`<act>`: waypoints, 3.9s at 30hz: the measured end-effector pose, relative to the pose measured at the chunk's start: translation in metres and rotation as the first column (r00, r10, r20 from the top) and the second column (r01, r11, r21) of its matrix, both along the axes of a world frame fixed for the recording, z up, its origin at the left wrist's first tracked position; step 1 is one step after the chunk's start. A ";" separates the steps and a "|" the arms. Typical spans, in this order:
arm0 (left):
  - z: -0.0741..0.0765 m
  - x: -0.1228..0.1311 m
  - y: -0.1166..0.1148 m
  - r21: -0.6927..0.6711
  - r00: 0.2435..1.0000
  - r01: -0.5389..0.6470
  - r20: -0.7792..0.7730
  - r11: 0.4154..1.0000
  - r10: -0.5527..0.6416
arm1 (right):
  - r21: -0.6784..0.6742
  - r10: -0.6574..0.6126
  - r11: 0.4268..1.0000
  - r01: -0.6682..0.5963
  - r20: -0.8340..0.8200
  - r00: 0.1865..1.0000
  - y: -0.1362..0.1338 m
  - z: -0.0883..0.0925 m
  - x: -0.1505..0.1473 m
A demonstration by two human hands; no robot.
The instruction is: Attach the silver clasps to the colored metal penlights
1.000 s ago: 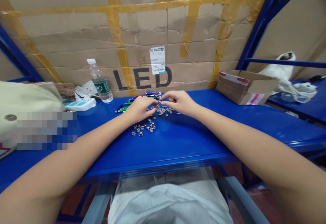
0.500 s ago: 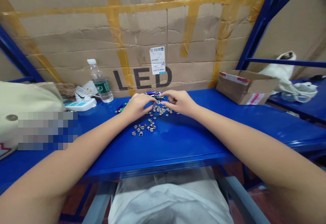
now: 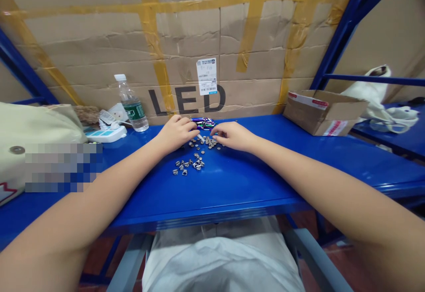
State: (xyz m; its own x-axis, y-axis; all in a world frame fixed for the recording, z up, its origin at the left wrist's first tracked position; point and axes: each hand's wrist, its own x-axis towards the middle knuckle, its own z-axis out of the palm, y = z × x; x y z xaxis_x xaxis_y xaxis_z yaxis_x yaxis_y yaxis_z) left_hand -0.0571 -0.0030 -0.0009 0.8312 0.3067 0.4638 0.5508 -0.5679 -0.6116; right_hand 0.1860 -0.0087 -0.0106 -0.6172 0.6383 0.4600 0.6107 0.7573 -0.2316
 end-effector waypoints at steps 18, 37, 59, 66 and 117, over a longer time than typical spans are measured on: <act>0.009 0.005 -0.010 0.295 0.982 0.108 -0.182 0.949 -0.055 | 0.018 0.017 1.000 -0.021 0.193 0.981 0.007 -0.013 -0.012; 0.004 0.012 -0.010 0.082 0.978 0.063 -0.202 0.995 -0.045 | -0.015 -0.009 1.000 0.010 0.064 0.998 0.006 -0.013 -0.012; -0.004 0.013 -0.009 -0.095 0.998 0.026 0.056 0.995 -0.021 | -0.346 0.016 0.928 -0.138 -0.333 0.943 -0.010 0.006 -0.006; -0.007 0.014 -0.010 -0.151 0.995 0.007 0.101 0.988 0.009 | -0.339 0.031 0.929 -0.148 -0.329 0.944 -0.013 0.007 -0.008; -0.008 0.004 -0.003 -0.191 0.975 -0.115 0.168 0.975 0.148 | 0.114 0.038 0.992 -0.047 0.076 0.996 -0.006 -0.002 -0.010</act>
State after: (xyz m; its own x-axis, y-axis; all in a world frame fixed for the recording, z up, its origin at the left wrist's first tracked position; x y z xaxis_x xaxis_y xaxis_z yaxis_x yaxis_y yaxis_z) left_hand -0.0527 -0.0055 -0.0087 0.6857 0.4992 0.5297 0.7196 -0.5744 -0.3901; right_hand 0.1758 -0.0149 -0.0125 -0.6775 0.5559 0.4816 0.5895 0.8020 -0.0964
